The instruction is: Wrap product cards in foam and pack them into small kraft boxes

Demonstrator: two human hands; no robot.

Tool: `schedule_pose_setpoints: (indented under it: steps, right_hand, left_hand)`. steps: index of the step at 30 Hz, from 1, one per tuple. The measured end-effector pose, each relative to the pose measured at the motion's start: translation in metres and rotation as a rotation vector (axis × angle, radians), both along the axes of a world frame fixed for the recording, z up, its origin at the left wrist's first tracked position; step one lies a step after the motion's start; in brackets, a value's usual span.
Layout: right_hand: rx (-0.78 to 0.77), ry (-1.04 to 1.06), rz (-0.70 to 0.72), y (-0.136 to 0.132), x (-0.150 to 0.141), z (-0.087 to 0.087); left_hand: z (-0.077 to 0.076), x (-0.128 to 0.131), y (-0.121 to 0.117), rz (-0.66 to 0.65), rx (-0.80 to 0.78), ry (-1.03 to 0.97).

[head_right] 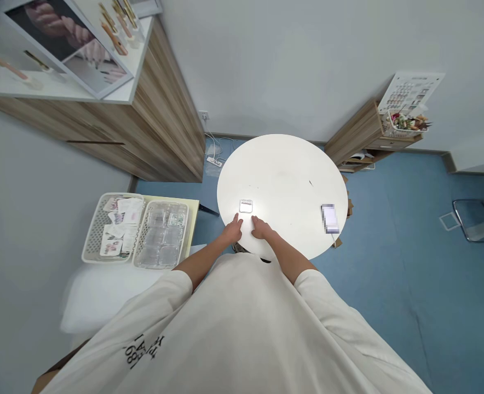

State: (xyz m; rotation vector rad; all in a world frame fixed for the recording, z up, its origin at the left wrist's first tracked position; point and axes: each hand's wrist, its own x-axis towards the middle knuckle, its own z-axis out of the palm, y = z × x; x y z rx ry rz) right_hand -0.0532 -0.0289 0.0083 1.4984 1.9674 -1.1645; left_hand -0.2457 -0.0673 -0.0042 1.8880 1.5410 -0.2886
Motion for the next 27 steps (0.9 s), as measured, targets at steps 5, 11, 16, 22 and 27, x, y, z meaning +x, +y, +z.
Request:
schedule_pose_setpoints:
  steps: [5,11,16,22,27]
  right_hand:
    - [-0.016,-0.012,0.017,-0.020,0.008,0.002]
    - [0.012,0.009,0.032,-0.057,0.032,0.006]
    - [0.026,0.016,0.044,-0.098,0.068,0.003]
    - [0.086,0.022,0.094,-0.142,0.108,0.000]
    - [0.096,-0.004,0.107,-0.161,0.110,0.005]
  left_hand:
    - [0.007,0.010,-0.017,0.067,-0.054,-0.013]
    - [0.009,0.031,-0.054,0.125,-0.063,-0.010]
    - [0.006,0.060,-0.094,0.162,-0.070,-0.040]
    - [0.012,0.088,-0.149,0.277,-0.043,-0.036]
    - [0.019,0.078,-0.194,0.373,-0.020,-0.020]
